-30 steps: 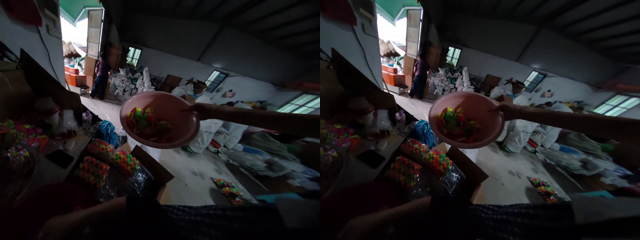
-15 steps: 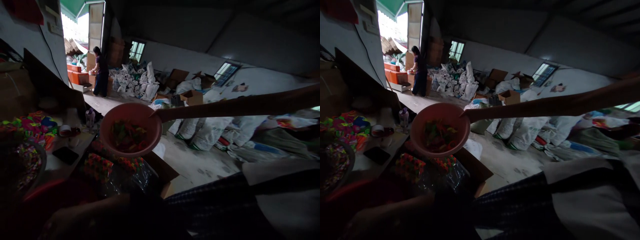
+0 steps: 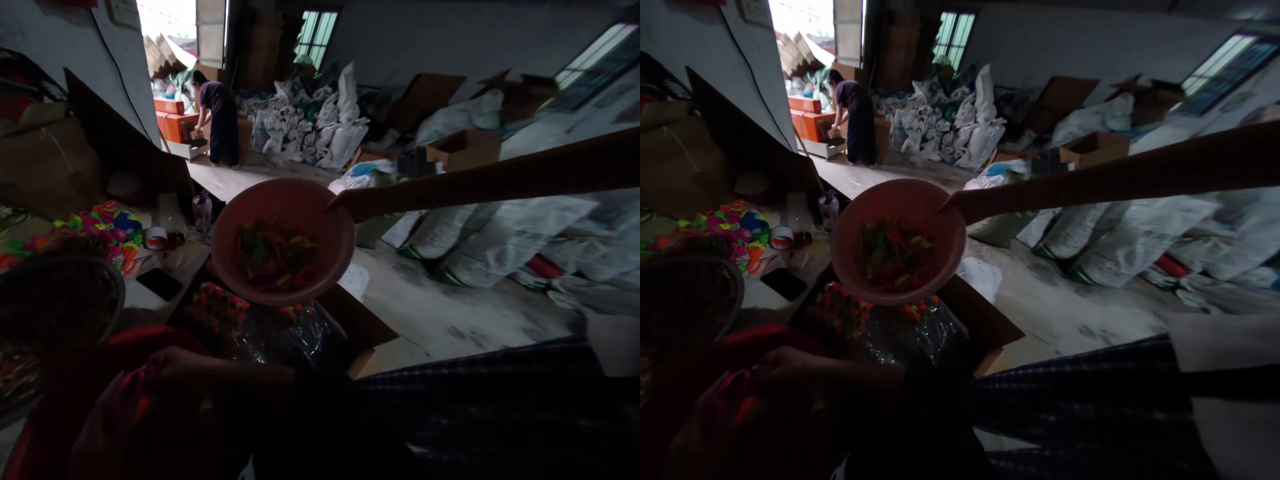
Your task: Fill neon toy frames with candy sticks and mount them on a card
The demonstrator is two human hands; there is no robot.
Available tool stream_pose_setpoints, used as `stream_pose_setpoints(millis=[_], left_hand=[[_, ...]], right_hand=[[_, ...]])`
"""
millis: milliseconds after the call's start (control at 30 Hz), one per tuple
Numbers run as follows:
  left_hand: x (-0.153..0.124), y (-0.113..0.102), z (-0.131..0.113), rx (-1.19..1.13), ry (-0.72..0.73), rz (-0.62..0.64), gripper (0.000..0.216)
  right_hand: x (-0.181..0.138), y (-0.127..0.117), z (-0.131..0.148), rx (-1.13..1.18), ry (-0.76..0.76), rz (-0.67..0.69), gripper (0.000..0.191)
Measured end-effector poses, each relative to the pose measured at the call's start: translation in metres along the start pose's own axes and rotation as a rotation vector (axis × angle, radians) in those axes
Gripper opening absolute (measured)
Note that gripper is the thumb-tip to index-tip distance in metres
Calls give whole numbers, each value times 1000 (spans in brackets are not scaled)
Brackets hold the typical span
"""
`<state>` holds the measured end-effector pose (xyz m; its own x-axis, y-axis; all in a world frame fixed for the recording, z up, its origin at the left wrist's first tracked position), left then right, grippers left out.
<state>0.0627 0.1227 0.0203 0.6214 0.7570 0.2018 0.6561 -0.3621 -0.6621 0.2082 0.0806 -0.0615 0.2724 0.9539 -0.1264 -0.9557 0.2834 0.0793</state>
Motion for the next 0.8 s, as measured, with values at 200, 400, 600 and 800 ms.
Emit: stream_pose_setpoints(millis=[200,400,600,800], left_hand=[[26,0,-12,123,143,23,35],[30,-16,2,232,184,39,35],[30,-14,3,254,269,40,33],[25,-6,4,237,327,-25,35]], right_hand=[[-1,-4,-9,228,-8,-61,35],[-4,0,-3,457,29,-121,39],[-1,9,0,501,69,-18,42],[10,5,-11,449,93,68,41]])
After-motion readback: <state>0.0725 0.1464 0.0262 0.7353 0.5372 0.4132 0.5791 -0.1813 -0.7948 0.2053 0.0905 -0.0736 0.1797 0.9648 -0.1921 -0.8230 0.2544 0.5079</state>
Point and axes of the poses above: each hand's wrist, its own x-axis towards the middle knuckle, its own y-axis out of the palm, z = x × y, the point moved 5 cm from there along x, towards the middle knuckle, and after that the axes turned 8 degrees about -z, right-handed, at the moved point
